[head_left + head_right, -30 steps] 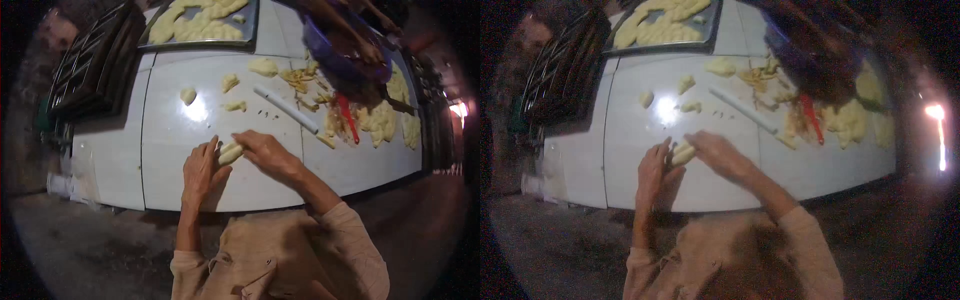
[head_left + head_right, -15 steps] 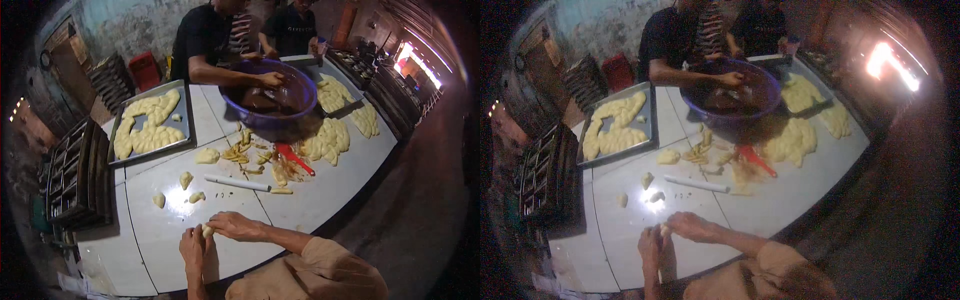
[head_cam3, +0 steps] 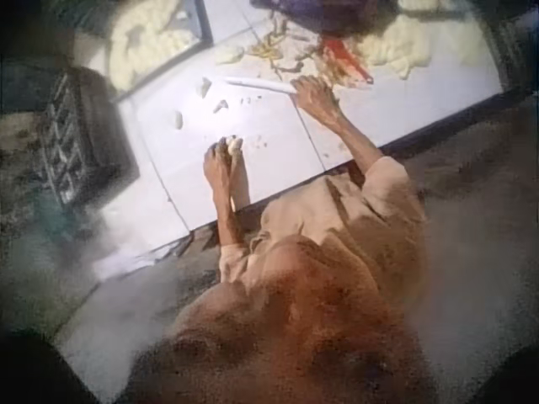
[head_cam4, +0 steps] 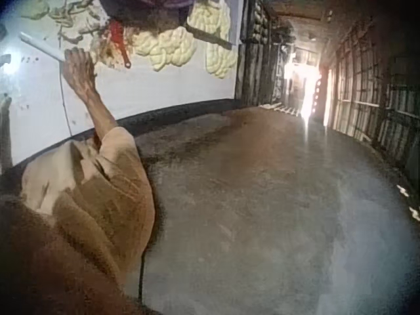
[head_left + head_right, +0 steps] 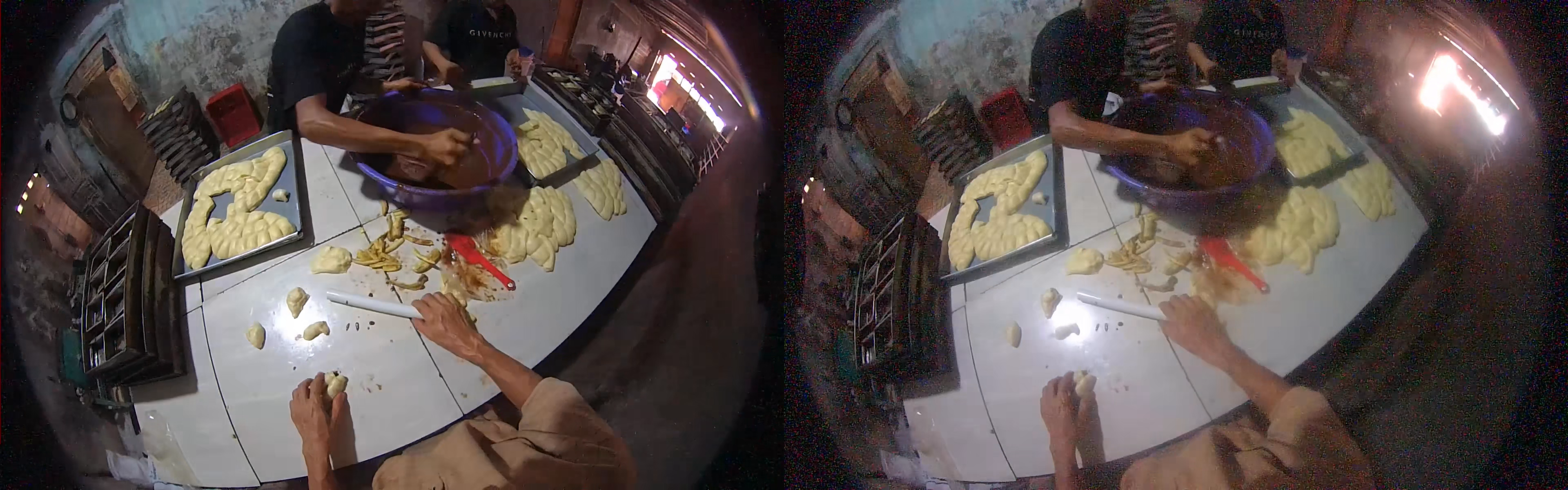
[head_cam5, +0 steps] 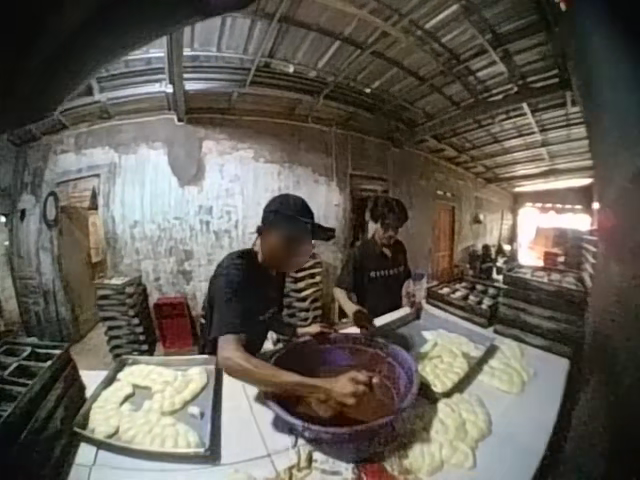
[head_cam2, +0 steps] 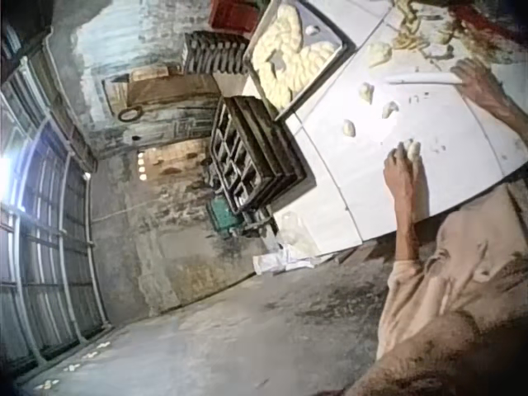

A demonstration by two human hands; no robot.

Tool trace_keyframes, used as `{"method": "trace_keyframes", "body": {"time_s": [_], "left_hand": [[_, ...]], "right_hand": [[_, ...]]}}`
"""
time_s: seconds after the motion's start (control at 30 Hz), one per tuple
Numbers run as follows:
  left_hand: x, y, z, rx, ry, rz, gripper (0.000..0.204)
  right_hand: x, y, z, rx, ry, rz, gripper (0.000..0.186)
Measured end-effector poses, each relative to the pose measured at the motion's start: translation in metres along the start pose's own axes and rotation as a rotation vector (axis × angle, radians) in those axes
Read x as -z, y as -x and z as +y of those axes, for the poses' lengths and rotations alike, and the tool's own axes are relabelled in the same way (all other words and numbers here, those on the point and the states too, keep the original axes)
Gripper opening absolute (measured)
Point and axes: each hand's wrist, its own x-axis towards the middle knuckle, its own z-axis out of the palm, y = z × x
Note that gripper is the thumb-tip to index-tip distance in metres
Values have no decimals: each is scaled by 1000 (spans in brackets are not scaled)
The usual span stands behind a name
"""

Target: The person flattens dough using a roller and hands, spreads chocolate filling onto the dough with a spatula, adds banana slices onto the filling, and rolls the dough closed around the filling by hand.

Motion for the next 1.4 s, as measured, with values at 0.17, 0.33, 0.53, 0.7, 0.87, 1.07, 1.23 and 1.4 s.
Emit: {"method": "trace_keyframes", "body": {"time_s": [0.17, 0.33, 0.53, 0.7, 0.87, 1.07, 1.23, 1.4], "left_hand": [[-2, -2, 4, 52, 33, -90, 50], [3, -3, 3, -51, -7, -102, 81], [35, -35, -34, 122, 23, 15, 97], [76, -175, -73, 249, -154, 12, 100], [106, -261, -101, 336, -142, -6, 88], [35, -255, 4, 65, -71, -156, 73], [-47, -222, 80, -13, 80, -352, 70], [-88, -237, 83, -72, 28, -183, 73]], "right_hand": [[0, 6, 4, 18, -225, 142, 34], [32, 18, 35, 9, -336, 200, 37], [44, 85, 88, -636, -675, 267, 43], [47, 148, 149, -739, -506, 499, 41], [17, 156, 182, -665, -11, 424, 42], [40, 113, 145, -610, 204, 468, 47], [64, 54, 104, -329, -125, 314, 35], [38, -43, 92, -107, -179, 246, 36]]}}
